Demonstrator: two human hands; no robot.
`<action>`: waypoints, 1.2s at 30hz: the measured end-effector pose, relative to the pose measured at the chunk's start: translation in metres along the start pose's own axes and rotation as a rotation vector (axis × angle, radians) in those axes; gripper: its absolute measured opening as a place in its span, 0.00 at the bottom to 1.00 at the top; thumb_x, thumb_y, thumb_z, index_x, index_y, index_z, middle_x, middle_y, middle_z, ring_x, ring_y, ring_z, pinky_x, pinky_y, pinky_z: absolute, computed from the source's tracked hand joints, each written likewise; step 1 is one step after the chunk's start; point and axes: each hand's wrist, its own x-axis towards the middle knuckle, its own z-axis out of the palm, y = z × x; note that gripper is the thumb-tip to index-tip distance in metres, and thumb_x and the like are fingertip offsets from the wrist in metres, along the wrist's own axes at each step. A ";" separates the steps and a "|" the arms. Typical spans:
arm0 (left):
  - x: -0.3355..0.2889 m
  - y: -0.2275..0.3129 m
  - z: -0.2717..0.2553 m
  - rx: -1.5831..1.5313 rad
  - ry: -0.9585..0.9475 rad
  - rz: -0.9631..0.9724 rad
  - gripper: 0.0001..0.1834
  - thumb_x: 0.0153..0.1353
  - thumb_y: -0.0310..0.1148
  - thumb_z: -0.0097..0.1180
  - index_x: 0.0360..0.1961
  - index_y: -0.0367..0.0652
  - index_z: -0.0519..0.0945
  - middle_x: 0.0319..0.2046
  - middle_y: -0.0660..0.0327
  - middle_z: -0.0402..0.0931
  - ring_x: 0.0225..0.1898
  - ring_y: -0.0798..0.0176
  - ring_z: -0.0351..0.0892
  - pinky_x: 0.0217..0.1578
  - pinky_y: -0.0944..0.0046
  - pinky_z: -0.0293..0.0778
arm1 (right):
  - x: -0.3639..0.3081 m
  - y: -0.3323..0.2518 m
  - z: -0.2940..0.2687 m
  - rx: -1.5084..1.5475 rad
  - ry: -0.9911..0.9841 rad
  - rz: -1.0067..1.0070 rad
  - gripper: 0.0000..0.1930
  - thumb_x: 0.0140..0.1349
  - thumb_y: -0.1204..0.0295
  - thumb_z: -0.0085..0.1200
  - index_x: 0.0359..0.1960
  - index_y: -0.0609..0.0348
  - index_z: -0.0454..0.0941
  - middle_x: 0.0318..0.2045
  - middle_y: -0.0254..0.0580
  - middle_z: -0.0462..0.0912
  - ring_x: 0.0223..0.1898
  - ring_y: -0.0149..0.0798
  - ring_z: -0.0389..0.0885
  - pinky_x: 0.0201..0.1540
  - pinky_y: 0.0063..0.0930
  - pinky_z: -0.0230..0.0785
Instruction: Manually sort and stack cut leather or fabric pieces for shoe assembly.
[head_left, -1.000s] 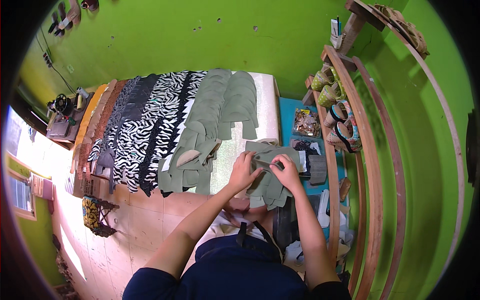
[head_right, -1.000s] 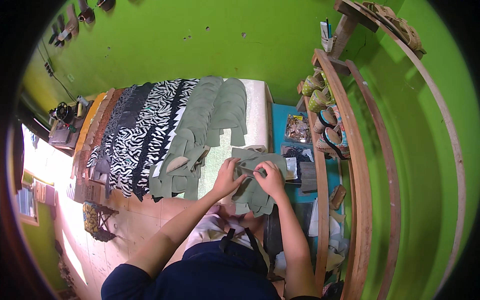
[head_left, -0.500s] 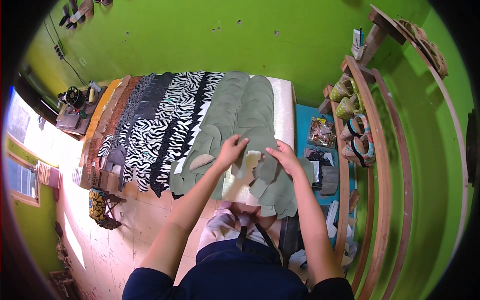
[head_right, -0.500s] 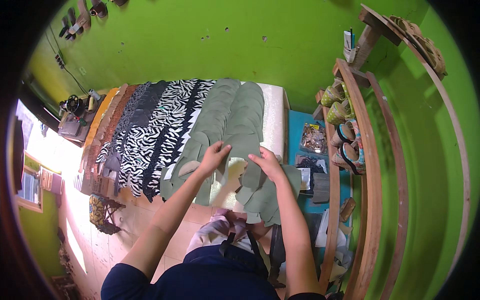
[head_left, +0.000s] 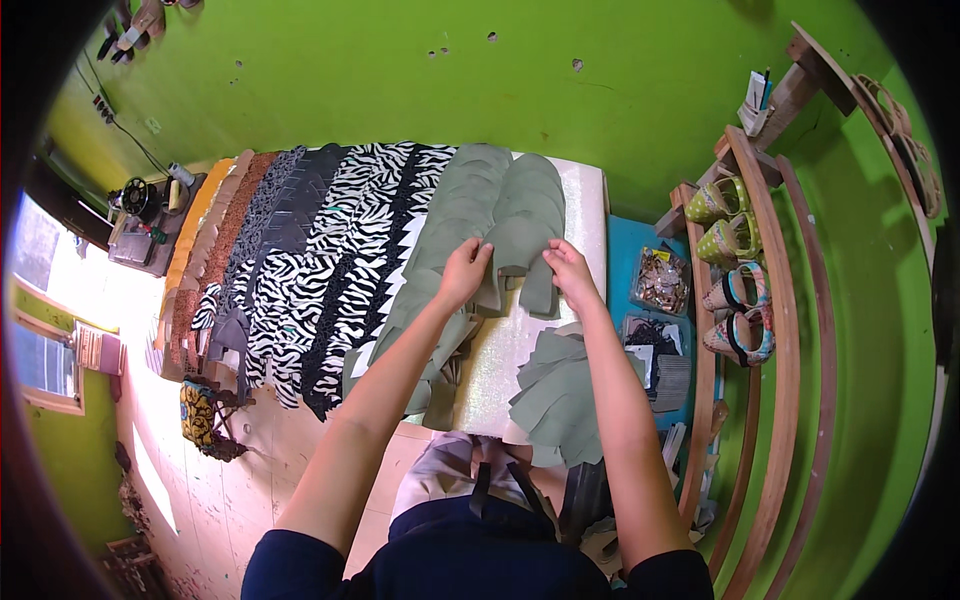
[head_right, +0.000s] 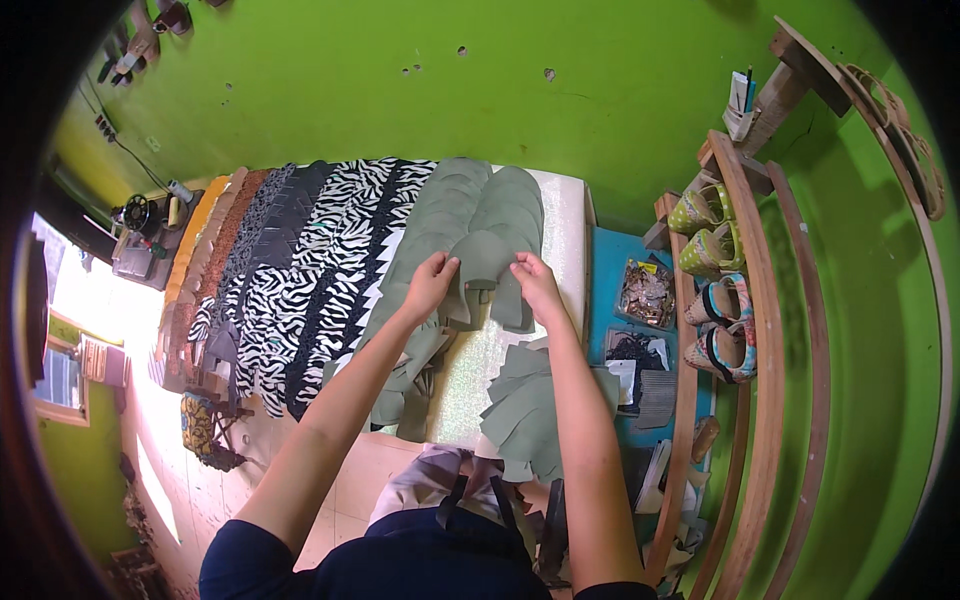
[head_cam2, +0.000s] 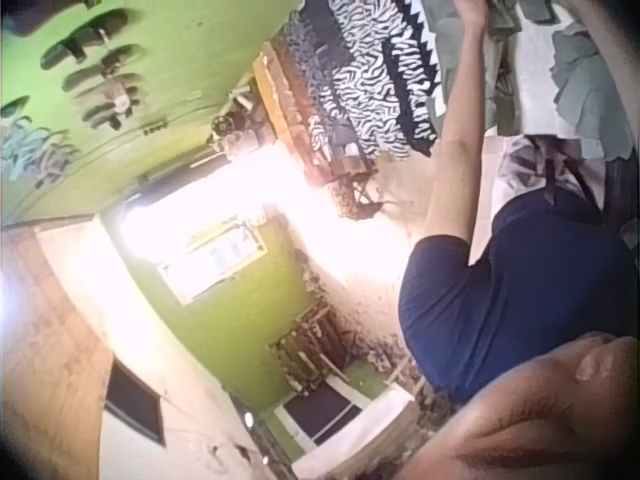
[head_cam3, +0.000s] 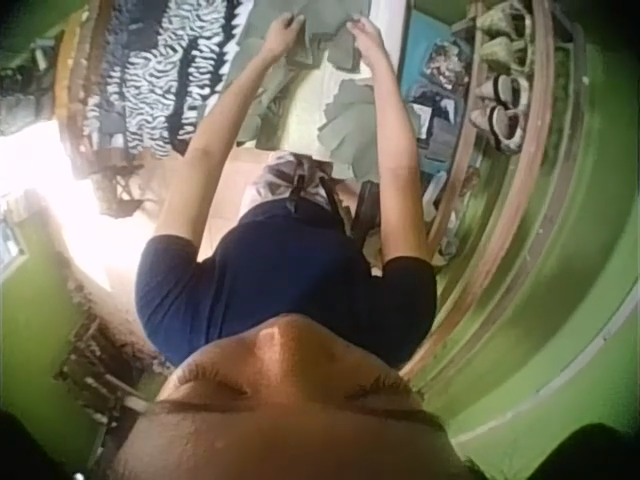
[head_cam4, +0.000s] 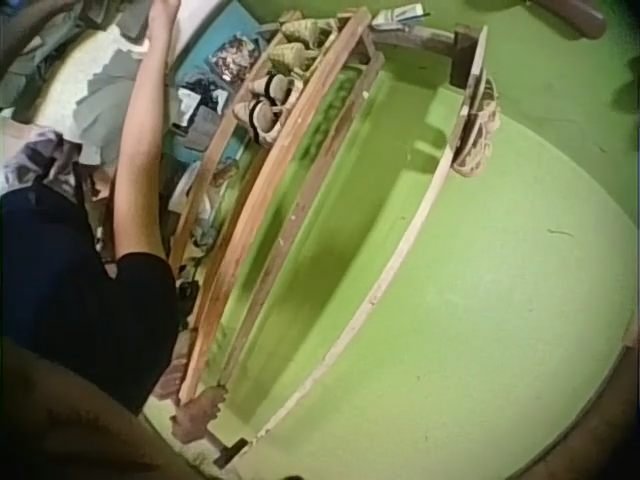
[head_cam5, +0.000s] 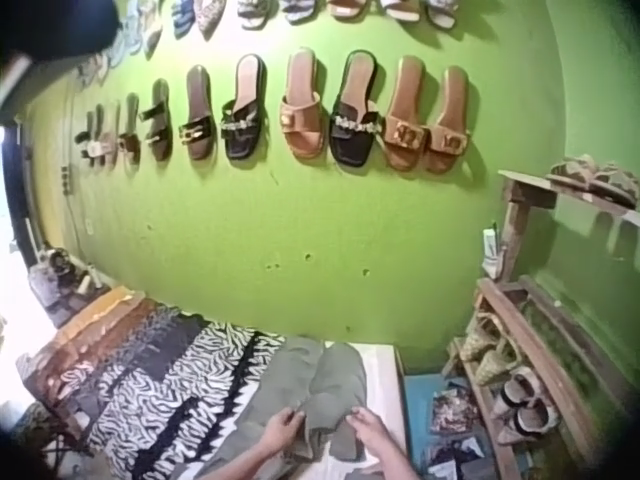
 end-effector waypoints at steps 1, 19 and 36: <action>0.002 -0.007 0.003 -0.003 -0.006 -0.006 0.11 0.63 0.35 0.46 0.31 0.36 0.72 0.23 0.68 0.70 0.25 0.78 0.64 0.27 0.73 0.62 | 0.004 0.006 -0.005 -0.071 -0.019 0.067 0.12 0.60 0.71 0.48 0.45 0.60 0.69 0.37 0.33 0.75 0.34 0.23 0.68 0.31 0.18 0.60; 0.002 -0.011 0.013 0.503 -0.177 -0.066 0.16 0.54 0.36 0.52 0.41 0.36 0.73 0.35 0.48 0.76 0.39 0.49 0.76 0.41 0.58 0.71 | 0.022 0.066 -0.026 -0.592 0.141 -0.045 0.14 0.53 0.74 0.52 0.42 0.60 0.73 0.34 0.43 0.79 0.36 0.37 0.78 0.39 0.27 0.68; -0.019 -0.016 -0.001 0.447 -0.188 -0.160 0.18 0.47 0.25 0.56 0.42 0.34 0.71 0.33 0.52 0.77 0.35 0.53 0.78 0.39 0.62 0.73 | 0.011 0.072 -0.019 -0.753 0.185 -0.058 0.13 0.50 0.76 0.54 0.39 0.63 0.73 0.26 0.40 0.79 0.29 0.32 0.77 0.33 0.24 0.68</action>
